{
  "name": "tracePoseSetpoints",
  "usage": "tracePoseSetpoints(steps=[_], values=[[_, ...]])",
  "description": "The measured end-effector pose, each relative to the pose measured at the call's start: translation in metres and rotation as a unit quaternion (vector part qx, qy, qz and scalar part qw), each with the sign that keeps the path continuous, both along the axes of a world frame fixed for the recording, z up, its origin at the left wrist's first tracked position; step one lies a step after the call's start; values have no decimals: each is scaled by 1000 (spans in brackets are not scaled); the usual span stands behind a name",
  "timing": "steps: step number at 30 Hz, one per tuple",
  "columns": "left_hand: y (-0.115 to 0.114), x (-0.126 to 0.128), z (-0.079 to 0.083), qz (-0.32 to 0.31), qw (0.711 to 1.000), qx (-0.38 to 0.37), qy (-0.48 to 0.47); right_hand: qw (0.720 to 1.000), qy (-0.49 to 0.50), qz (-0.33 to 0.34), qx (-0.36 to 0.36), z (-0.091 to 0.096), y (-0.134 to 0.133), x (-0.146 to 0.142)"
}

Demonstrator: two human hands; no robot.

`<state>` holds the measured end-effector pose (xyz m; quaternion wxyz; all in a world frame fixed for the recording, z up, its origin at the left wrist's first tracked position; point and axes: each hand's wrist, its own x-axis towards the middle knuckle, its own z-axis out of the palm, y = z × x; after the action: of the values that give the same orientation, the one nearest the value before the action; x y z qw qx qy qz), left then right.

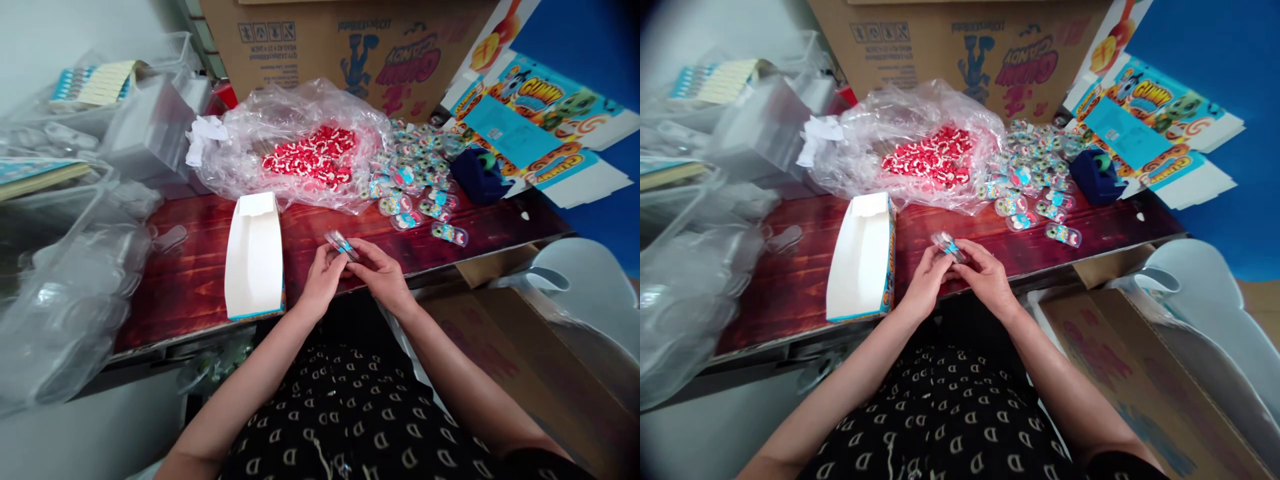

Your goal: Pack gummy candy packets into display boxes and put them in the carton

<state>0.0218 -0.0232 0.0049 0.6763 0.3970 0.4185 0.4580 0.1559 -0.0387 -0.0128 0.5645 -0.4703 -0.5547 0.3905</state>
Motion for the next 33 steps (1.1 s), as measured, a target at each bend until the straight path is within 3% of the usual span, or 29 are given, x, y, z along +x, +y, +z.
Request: tracePoseSetpoints(steps=[8, 16, 22, 26, 29, 33], values=[[1, -2, 0, -10, 1000, 18, 0, 1000, 21, 8, 15, -2, 1, 2], [0, -1, 9, -11, 999, -24, -19, 997, 73, 26, -22, -6, 0, 4], [-1, -3, 8, -23, 999, -17, -21, 998, -41, -31, 40, 5, -2, 0], [1, -7, 5, -39, 996, -13, -79, 997, -39, -24, 65, 9, -5, 0], [2, -9, 4, -41, 995, -24, -93, 999, 15, -18, 29, 8, -6, -1], [1, -10, 6, -30, 998, -40, -25, 986, 131, -88, -55, 4, -3, -1]])
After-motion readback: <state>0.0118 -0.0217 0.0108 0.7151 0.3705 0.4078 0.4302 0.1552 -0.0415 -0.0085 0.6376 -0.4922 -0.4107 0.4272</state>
